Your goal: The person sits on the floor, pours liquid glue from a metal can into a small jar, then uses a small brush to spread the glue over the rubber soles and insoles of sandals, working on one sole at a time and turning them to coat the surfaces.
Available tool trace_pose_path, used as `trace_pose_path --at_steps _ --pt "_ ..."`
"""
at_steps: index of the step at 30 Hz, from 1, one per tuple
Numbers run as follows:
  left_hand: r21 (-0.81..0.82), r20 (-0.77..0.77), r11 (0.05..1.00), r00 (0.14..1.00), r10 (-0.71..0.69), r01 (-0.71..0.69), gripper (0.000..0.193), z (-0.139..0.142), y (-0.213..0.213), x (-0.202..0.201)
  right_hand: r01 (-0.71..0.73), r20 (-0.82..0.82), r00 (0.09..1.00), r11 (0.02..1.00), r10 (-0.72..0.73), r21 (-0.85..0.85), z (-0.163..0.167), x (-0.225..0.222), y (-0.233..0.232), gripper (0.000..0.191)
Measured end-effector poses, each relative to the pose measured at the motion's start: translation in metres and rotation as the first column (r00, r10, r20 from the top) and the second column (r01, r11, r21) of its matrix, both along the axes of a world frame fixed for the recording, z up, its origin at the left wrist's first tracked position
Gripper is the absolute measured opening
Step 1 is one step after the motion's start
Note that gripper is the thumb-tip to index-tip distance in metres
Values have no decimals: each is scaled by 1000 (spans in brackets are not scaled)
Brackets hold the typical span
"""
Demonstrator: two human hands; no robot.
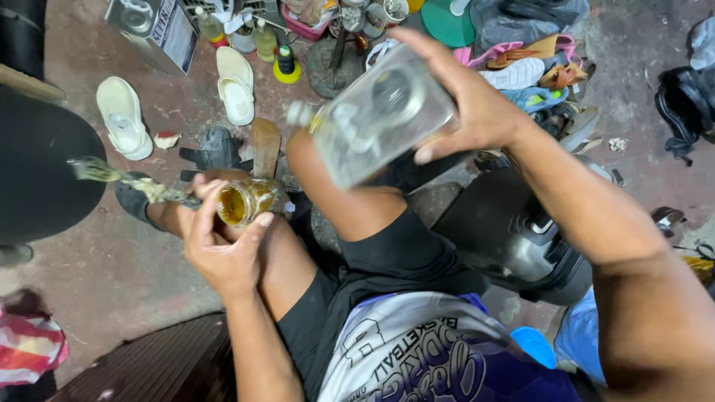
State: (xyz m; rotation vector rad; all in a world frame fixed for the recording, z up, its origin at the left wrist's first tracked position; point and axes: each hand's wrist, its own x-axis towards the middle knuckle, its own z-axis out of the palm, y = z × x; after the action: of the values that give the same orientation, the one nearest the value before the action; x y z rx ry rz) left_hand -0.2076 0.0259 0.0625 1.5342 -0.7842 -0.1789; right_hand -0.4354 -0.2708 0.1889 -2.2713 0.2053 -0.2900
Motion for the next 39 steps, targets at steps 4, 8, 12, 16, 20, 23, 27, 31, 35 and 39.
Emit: trace_pose_path --at_steps 4,8,12,16,20,23,27,31,35,39 --pt "74 174 995 983 50 -63 65 1 -2 19 359 -35 923 826 -383 434 -40 -22 -17 118" --pt "134 182 988 982 56 -81 65 -2 -5 35 515 -118 847 747 -518 421 -86 -33 -40 107" --pt "56 223 994 972 79 -94 61 -7 -15 43 573 -147 811 820 -567 0 -130 -34 -80 97" --pt "72 191 987 973 130 -146 64 -7 -2 51 785 -454 510 612 -730 -102 -177 -24 -95 86" --pt "134 143 969 971 190 -209 70 -2 18 62 719 -445 570 682 -691 -137 -211 -17 -84 99" --pt "105 183 969 962 202 -224 68 8 30 72 715 -407 587 684 -700 -147 -224 -7 -73 107" --pt "149 207 947 945 253 -286 70 24 36 83 788 -433 457 580 -777 -209 -226 2 -56 98" --pt "121 259 949 932 253 -292 68 35 41 87 857 -414 323 449 -851 -254 -224 7 -32 90" --pt "116 260 944 927 271 -309 66 36 45 93 901 -395 234 351 -889 -255 -227 14 -2 81" --pt "105 248 952 935 255 -288 68 37 48 92 921 -416 208 320 -885 -221 -232 21 28 72"
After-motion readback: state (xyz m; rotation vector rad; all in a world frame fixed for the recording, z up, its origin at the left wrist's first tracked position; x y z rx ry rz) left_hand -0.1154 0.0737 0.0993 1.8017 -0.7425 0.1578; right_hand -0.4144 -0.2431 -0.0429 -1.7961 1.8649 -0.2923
